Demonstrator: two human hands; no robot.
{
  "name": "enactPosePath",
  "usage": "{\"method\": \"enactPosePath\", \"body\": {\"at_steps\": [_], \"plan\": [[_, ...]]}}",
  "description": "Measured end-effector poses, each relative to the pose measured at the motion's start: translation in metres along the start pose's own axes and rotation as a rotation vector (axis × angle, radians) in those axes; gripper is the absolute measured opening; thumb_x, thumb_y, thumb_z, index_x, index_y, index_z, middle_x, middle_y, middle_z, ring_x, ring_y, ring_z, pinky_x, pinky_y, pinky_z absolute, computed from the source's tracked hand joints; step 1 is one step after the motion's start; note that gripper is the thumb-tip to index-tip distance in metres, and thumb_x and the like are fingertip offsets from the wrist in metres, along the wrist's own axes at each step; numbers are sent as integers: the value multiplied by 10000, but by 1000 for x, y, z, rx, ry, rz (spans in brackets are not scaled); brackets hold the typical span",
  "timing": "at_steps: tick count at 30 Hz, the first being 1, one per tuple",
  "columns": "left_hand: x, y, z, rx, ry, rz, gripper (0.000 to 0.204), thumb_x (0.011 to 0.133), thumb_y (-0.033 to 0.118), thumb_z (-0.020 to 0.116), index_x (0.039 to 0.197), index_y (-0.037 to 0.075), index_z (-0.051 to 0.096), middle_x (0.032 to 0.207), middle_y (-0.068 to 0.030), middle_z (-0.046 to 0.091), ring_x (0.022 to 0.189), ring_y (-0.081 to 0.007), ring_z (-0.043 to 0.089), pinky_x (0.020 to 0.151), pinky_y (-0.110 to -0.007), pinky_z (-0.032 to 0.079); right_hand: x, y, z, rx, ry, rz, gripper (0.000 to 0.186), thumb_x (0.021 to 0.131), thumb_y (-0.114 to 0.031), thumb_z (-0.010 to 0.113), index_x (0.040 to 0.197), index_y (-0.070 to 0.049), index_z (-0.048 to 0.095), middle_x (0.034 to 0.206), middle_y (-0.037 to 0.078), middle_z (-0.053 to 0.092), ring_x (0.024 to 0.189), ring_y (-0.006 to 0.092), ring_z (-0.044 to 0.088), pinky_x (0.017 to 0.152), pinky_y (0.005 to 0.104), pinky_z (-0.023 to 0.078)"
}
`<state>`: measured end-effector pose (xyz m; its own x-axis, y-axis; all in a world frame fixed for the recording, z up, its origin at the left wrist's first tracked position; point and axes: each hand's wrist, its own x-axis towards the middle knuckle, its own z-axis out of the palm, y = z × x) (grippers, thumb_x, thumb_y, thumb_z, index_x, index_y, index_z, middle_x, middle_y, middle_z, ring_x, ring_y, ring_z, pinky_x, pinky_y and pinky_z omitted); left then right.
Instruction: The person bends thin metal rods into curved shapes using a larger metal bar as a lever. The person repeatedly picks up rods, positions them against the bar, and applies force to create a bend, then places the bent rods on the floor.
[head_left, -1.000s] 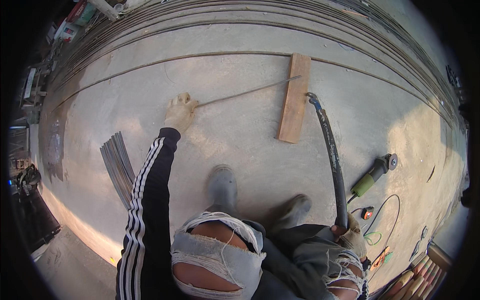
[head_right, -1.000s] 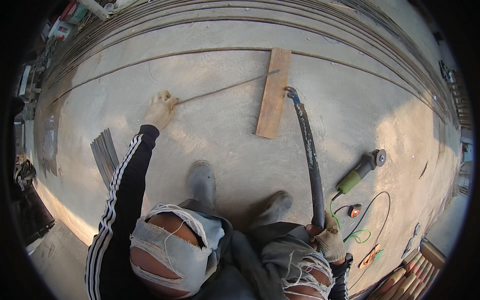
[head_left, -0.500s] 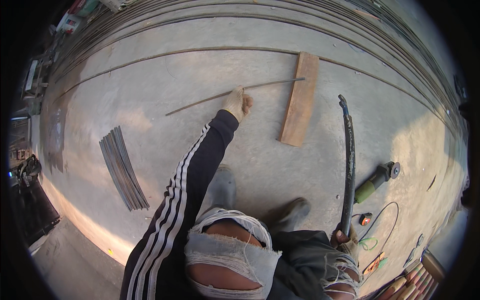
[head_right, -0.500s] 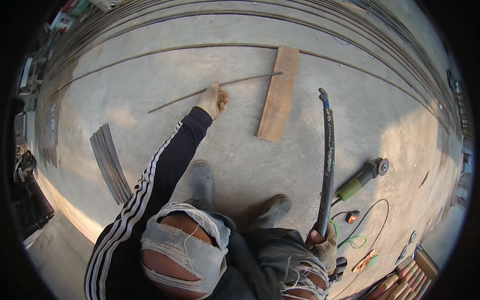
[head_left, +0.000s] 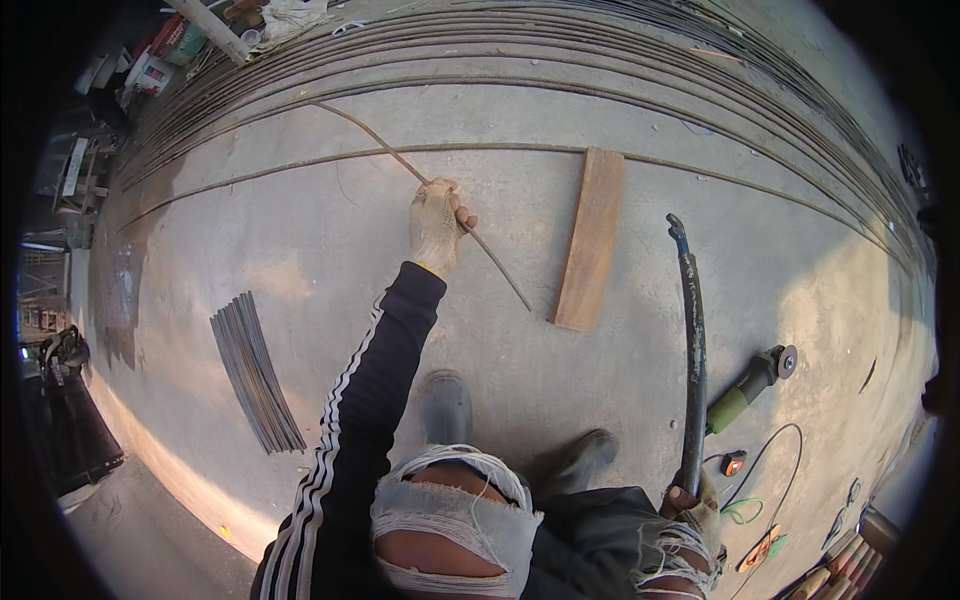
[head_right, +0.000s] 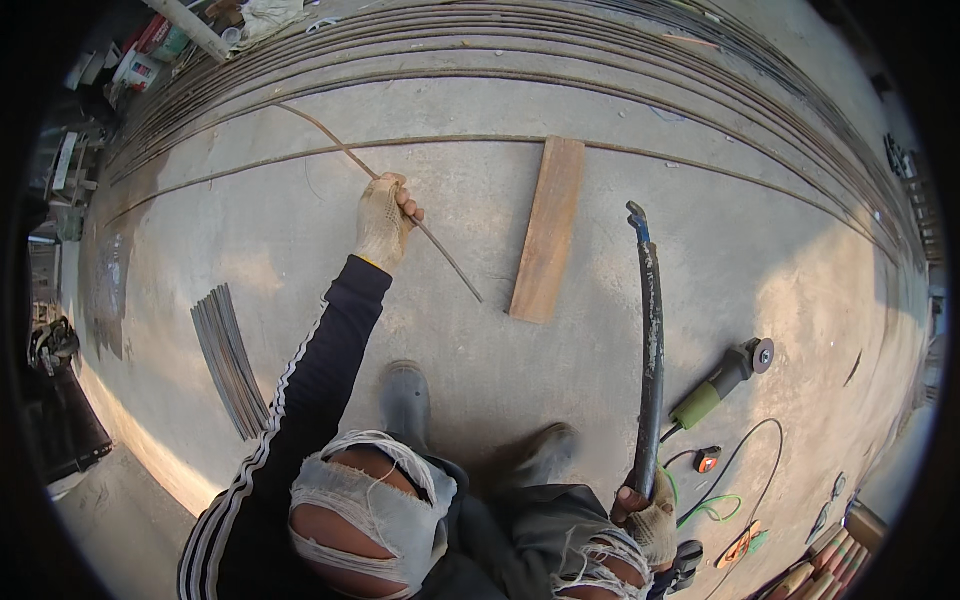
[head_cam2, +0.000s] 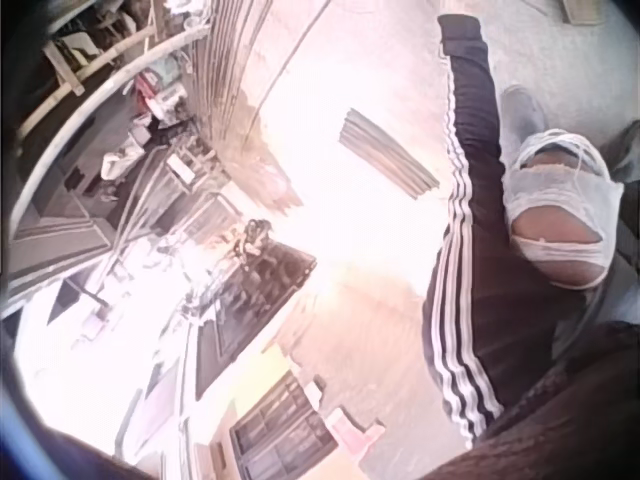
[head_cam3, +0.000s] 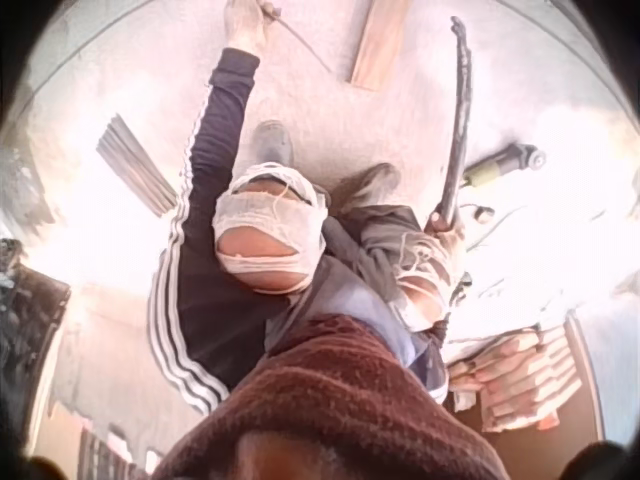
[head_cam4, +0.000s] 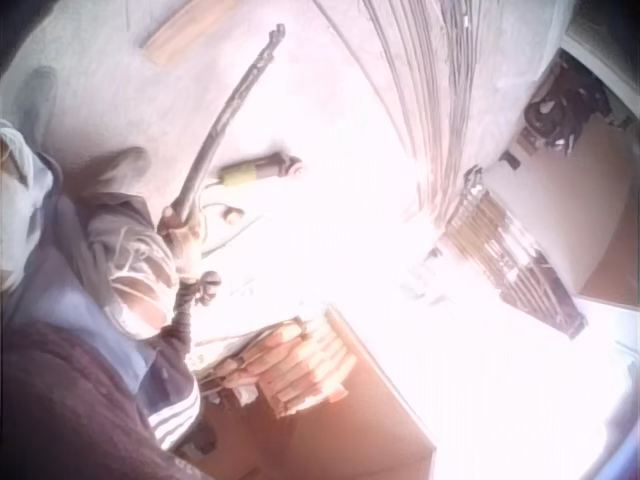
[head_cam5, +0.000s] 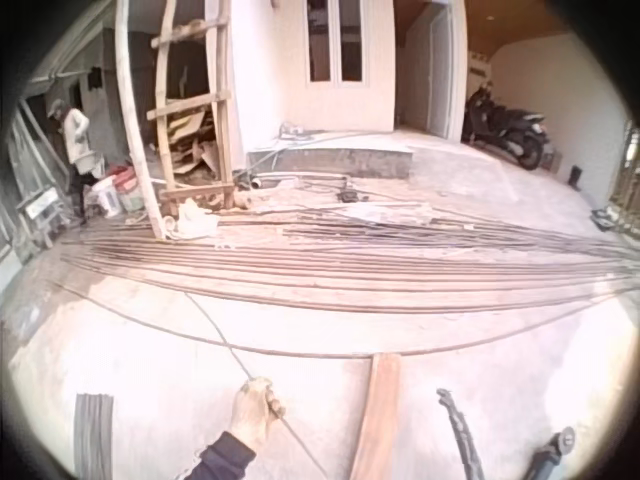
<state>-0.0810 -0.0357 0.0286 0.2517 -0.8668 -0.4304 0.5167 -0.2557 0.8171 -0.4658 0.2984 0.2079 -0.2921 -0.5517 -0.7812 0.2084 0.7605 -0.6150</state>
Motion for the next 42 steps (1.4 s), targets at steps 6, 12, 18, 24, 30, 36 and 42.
{"method": "enactPosePath", "body": {"at_steps": [6,12,18,24,30,36,42], "plan": [[-45,39,-17,684,-126,272,460,1089,520,521,961,92,635,704,70,438,573,-79,397,547,-269,366,0,-20,8,93,-217,-45,372,892,-175,847,997,-40,517,661,58,552,451,150,515,408,272,386],[-72,50,-23,1048,-294,468,543,1117,508,470,878,37,596,740,-12,493,733,-163,454,696,-330,421,-3,-38,18,76,-426,5,452,857,-232,880,1064,-30,533,671,54,532,456,143,513,409,263,360],[-77,61,-22,1207,-413,506,562,1113,535,460,857,48,576,710,-31,462,703,-157,453,669,-345,422,-3,-38,20,155,-607,23,439,891,-204,846,1099,-9,512,702,50,522,465,132,495,420,259,377],[-58,75,-16,1282,-463,520,591,1100,560,464,858,35,587,676,-101,489,677,-210,496,659,-386,439,-8,-38,16,158,-641,0,444,891,-194,844,1107,3,510,697,54,513,462,133,487,420,263,369],[-40,80,-7,1328,-564,518,583,1086,560,469,875,33,603,694,-108,531,686,-257,517,693,-401,455,-8,-35,11,208,-658,31,435,879,-176,848,1094,-1,513,697,59,513,456,133,478,410,274,364],[-35,79,0,1289,-602,441,563,1083,537,497,872,31,627,720,-71,573,708,-229,538,713,-391,466,-7,-32,8,279,-675,30,416,875,-132,838,1092,6,512,699,72,515,457,138,483,409,277,363],[-47,53,6,1116,-608,83,574,1089,555,507,815,66,628,709,12,521,694,-141,468,663,-339,406,-2,-31,10,226,-668,14,426,857,-95,846,1104,4,515,728,88,539,465,140,496,410,277,367]]}}
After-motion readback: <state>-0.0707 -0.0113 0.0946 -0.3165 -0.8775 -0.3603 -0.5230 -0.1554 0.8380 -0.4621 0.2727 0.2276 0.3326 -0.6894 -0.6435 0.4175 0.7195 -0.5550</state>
